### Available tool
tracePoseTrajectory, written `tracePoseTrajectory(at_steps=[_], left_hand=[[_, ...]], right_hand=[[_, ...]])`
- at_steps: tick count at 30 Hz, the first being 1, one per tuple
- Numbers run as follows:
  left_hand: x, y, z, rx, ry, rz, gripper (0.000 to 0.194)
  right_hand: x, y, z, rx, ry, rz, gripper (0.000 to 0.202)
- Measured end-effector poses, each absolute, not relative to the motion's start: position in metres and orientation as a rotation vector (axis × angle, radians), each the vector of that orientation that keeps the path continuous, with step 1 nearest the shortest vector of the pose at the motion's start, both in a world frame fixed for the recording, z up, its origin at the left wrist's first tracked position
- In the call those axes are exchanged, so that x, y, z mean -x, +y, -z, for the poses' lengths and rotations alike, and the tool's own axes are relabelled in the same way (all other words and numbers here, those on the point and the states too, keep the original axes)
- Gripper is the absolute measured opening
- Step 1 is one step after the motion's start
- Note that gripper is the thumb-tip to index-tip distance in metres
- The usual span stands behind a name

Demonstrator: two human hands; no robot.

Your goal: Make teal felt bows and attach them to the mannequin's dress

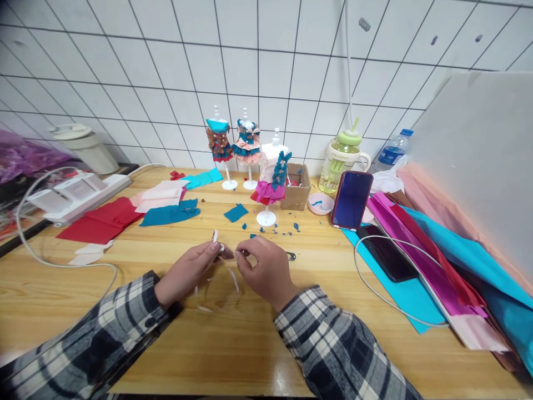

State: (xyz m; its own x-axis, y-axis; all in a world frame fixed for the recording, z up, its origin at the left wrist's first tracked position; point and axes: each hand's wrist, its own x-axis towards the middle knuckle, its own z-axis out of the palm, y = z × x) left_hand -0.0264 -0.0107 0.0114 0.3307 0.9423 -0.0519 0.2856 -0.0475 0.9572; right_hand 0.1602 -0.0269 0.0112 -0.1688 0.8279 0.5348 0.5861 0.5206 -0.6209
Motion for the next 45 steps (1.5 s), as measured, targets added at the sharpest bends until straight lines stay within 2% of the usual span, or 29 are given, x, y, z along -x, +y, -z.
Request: tracePoseTrajectory(at_steps=[5,8,11,16,21,23,25,29,30,37,45], left_hand=[[0.026,-0.013,-0.011,-1.471,1.166,-0.834,0.035],[0.029,-0.014,-0.013,-1.647,1.23,-0.853,0.032],[0.033,-0.013,-0.015,-1.855,1.368,-0.873,0.029],[0.039,-0.008,-0.015,-1.999,1.528,-0.855,0.031],[0.039,-0.006,-0.014,-2.001,1.537,-0.863,0.034],[0.038,-0.006,-0.013,-1.948,1.516,-0.897,0.035],[0.036,-0.006,-0.013,-1.895,1.512,-0.931,0.036],[0.032,-0.009,-0.012,-1.894,1.519,-0.93,0.035],[0.031,-0.01,-0.013,-1.916,1.524,-0.917,0.035],[0.029,-0.015,-0.02,-2.044,1.582,-0.839,0.034],[0.031,-0.013,-0.014,-2.042,1.59,-0.885,0.034]], right_hand=[[-0.157,-0.028,-0.009,1.196,-1.792,-0.38,0.007],[-0.159,-0.023,-0.008,1.218,-1.757,-0.456,0.005],[-0.171,-0.014,-0.008,1.257,-1.865,-0.506,0.01],[-0.209,-0.001,-0.004,1.635,-2.091,-0.163,0.035],[-0.218,-0.002,0.005,1.823,-2.228,-0.085,0.02],[-0.21,-0.003,0.004,1.799,-2.162,-0.197,0.014],[-0.195,-0.008,-0.002,1.724,-1.98,-0.493,0.009],[-0.158,-0.028,-0.012,1.288,-1.471,-1.582,0.013],[-0.15,-0.034,-0.013,1.22,-1.378,-1.717,0.013],[-0.123,-0.054,-0.003,1.065,-1.128,-1.903,0.023],[-0.125,-0.049,0.0,1.078,-1.1,-1.796,0.018]])
